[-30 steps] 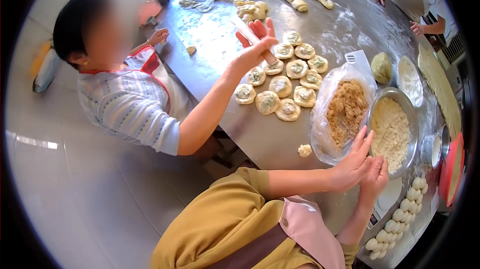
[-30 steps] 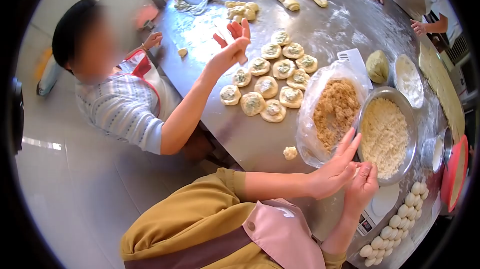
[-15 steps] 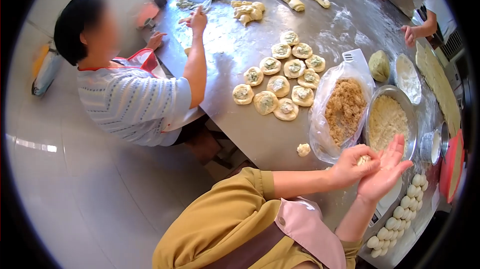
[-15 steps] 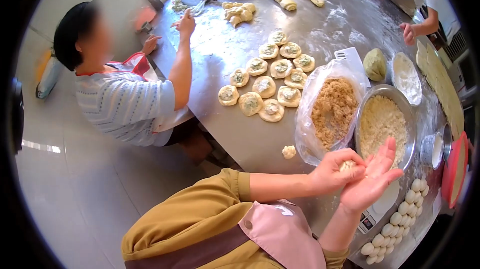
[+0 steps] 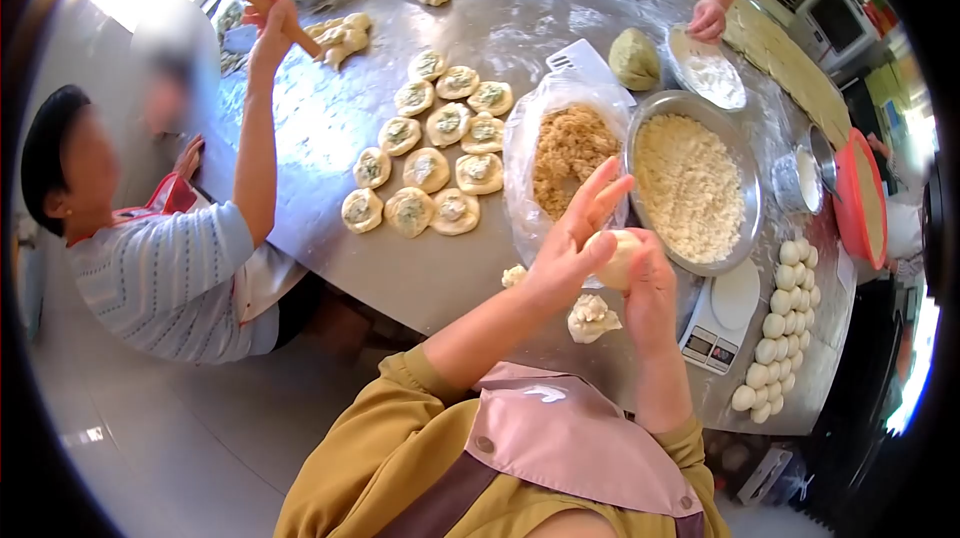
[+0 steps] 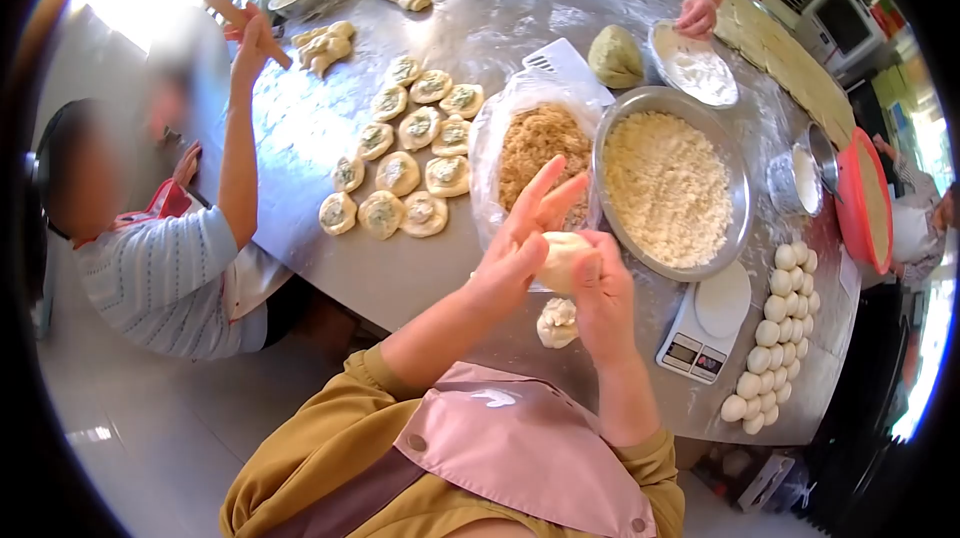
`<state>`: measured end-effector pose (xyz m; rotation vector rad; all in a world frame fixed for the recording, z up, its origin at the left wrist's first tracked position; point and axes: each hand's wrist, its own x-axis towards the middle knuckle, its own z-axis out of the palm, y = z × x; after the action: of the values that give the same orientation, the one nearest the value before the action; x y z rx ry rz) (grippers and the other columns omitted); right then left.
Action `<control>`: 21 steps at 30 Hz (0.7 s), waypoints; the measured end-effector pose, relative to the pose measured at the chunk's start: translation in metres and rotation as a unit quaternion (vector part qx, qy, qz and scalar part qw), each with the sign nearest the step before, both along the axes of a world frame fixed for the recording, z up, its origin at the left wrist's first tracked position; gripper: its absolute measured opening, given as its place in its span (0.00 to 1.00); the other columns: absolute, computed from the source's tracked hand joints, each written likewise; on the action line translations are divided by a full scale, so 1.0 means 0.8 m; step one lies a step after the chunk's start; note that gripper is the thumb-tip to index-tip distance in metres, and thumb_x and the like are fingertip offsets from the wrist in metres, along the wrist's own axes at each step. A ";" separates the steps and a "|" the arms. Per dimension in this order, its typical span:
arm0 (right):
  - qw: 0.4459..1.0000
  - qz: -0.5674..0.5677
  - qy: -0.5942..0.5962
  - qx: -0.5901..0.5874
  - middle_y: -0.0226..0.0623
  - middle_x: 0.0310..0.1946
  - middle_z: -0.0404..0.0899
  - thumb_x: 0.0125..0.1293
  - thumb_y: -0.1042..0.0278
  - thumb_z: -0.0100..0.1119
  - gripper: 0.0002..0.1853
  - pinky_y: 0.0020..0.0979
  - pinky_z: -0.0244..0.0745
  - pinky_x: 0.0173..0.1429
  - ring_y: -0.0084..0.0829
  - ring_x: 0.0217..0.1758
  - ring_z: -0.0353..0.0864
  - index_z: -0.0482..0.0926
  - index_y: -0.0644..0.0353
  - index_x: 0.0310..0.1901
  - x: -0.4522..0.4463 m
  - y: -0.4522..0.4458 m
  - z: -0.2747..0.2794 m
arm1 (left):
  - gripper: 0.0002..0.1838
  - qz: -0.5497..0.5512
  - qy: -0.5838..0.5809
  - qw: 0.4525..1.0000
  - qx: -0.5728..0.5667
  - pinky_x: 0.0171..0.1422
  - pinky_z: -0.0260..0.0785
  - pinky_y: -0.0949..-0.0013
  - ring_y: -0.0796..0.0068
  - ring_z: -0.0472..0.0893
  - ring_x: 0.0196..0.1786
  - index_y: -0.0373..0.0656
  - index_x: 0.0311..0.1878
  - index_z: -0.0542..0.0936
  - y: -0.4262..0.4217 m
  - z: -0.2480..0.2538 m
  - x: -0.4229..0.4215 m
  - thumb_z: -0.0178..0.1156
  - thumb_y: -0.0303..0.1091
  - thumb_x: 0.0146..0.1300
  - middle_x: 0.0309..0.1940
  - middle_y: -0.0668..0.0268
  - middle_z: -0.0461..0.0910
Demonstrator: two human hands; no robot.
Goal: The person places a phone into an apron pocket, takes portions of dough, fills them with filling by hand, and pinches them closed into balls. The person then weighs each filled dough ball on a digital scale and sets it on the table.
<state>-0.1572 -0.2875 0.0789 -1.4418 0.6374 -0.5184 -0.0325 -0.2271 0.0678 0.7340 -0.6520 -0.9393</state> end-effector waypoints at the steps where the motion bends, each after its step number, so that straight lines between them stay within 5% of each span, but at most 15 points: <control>1: 1.000 -0.005 -0.020 0.015 0.35 0.50 0.74 0.73 0.40 0.43 0.31 0.26 0.73 0.52 0.24 0.50 0.76 0.69 0.64 0.58 0.001 0.001 -0.008 | 0.35 -0.005 -0.027 0.999 -0.018 0.69 0.61 0.60 0.70 0.75 0.57 0.39 0.66 0.66 0.000 -0.003 0.003 0.52 0.58 0.68 0.58 0.55 0.73; 4: 0.997 -0.007 -0.071 0.041 0.35 0.50 0.74 0.71 0.37 0.44 0.33 0.25 0.76 0.48 0.26 0.48 0.79 0.65 0.61 0.60 0.009 0.014 -0.030 | 0.15 -0.108 -0.060 0.987 -0.108 0.72 0.58 0.60 0.72 0.80 0.48 0.35 0.44 0.81 -0.003 -0.019 0.017 0.54 0.38 0.71 0.41 0.60 0.83; 7: 0.993 0.006 -0.111 0.044 0.36 0.53 0.72 0.70 0.37 0.45 0.34 0.26 0.76 0.50 0.28 0.53 0.78 0.61 0.60 0.63 0.015 0.026 -0.016 | 0.28 0.017 0.017 1.000 0.013 0.70 0.61 0.51 0.70 0.82 0.41 0.38 0.23 0.79 0.001 -0.016 0.002 0.50 0.51 0.72 0.28 0.62 0.82; 8: 0.998 -0.021 -0.041 -0.044 0.37 0.52 0.69 0.70 0.39 0.49 0.35 0.26 0.73 0.50 0.23 0.48 0.73 0.59 0.64 0.62 0.018 0.029 -0.014 | 0.28 0.043 0.044 0.998 0.031 0.73 0.56 0.50 0.68 0.82 0.39 0.38 0.23 0.77 -0.001 -0.024 0.002 0.48 0.50 0.73 0.27 0.62 0.82; 11: 0.997 -0.049 -0.058 -0.035 0.37 0.50 0.71 0.69 0.42 0.53 0.33 0.22 0.73 0.45 0.20 0.43 0.73 0.61 0.65 0.60 0.024 0.032 -0.018 | 0.32 0.059 -0.023 0.998 -0.031 0.73 0.55 0.51 0.64 0.80 0.50 0.37 0.28 0.79 -0.006 -0.031 0.004 0.43 0.57 0.72 0.33 0.59 0.82; 12: 0.998 -0.048 -0.026 -0.027 0.36 0.46 0.73 0.71 0.40 0.48 0.31 0.19 0.70 0.35 0.17 0.35 0.73 0.64 0.64 0.56 0.019 0.029 -0.010 | 0.39 0.040 -0.006 0.999 0.023 0.75 0.50 0.52 0.61 0.69 0.66 0.38 0.50 0.78 0.004 -0.008 -0.002 0.39 0.69 0.66 0.50 0.54 0.79; 13: 0.999 -0.026 -0.033 0.000 0.34 0.44 0.74 0.71 0.38 0.46 0.31 0.18 0.68 0.33 0.16 0.33 0.73 0.66 0.64 0.55 0.015 0.024 -0.008 | 0.50 -0.046 0.089 0.995 -0.001 0.76 0.45 0.52 0.60 0.55 0.75 0.40 0.68 0.64 0.007 0.008 0.006 0.36 0.77 0.60 0.65 0.54 0.68; 15: 0.997 0.011 -0.046 0.059 0.31 0.40 0.74 0.71 0.35 0.41 0.33 0.17 0.65 0.28 0.15 0.27 0.71 0.69 0.64 0.53 0.009 0.012 -0.004 | 0.55 -0.020 0.021 1.000 -0.004 0.77 0.41 0.52 0.59 0.55 0.76 0.43 0.75 0.51 0.002 -0.001 0.010 0.40 0.79 0.57 0.71 0.56 0.60; 17: 0.996 0.029 -0.033 0.077 0.30 0.36 0.73 0.70 0.30 0.35 0.37 0.17 0.63 0.27 0.16 0.25 0.70 0.72 0.64 0.50 0.013 0.015 -0.009 | 0.38 -0.002 -0.043 0.999 -0.030 0.75 0.47 0.50 0.59 0.67 0.68 0.38 0.61 0.71 0.000 -0.005 0.007 0.46 0.67 0.66 0.56 0.54 0.75; 19: 0.995 0.059 -0.040 0.076 0.30 0.35 0.73 0.69 0.30 0.35 0.38 0.17 0.64 0.28 0.16 0.26 0.71 0.72 0.64 0.50 0.017 0.019 -0.011 | 0.30 -0.115 -0.063 0.988 -0.083 0.74 0.52 0.49 0.57 0.73 0.63 0.36 0.48 0.80 0.005 -0.017 0.028 0.48 0.58 0.71 0.46 0.55 0.82; 20: 0.997 0.011 -0.059 0.047 0.31 0.36 0.73 0.70 0.31 0.36 0.37 0.18 0.64 0.29 0.17 0.27 0.71 0.70 0.64 0.52 0.025 0.026 -0.007 | 0.27 -0.043 0.039 0.998 -0.007 0.72 0.57 0.50 0.55 0.77 0.57 0.36 0.31 0.81 0.009 -0.016 0.013 0.46 0.49 0.74 0.33 0.58 0.83; 21: 0.998 -0.021 -0.042 -0.035 0.31 0.37 0.73 0.70 0.31 0.36 0.36 0.18 0.65 0.29 0.17 0.28 0.71 0.70 0.63 0.52 0.034 0.031 -0.011 | 0.26 -0.017 0.027 0.999 0.015 0.72 0.57 0.50 0.55 0.76 0.59 0.36 0.31 0.80 0.009 -0.017 0.012 0.46 0.49 0.74 0.34 0.58 0.83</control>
<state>-0.1303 -0.2626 0.0702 -1.4671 0.5892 -0.6371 -0.0225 -0.2201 0.0545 0.7229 -0.6057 -0.9992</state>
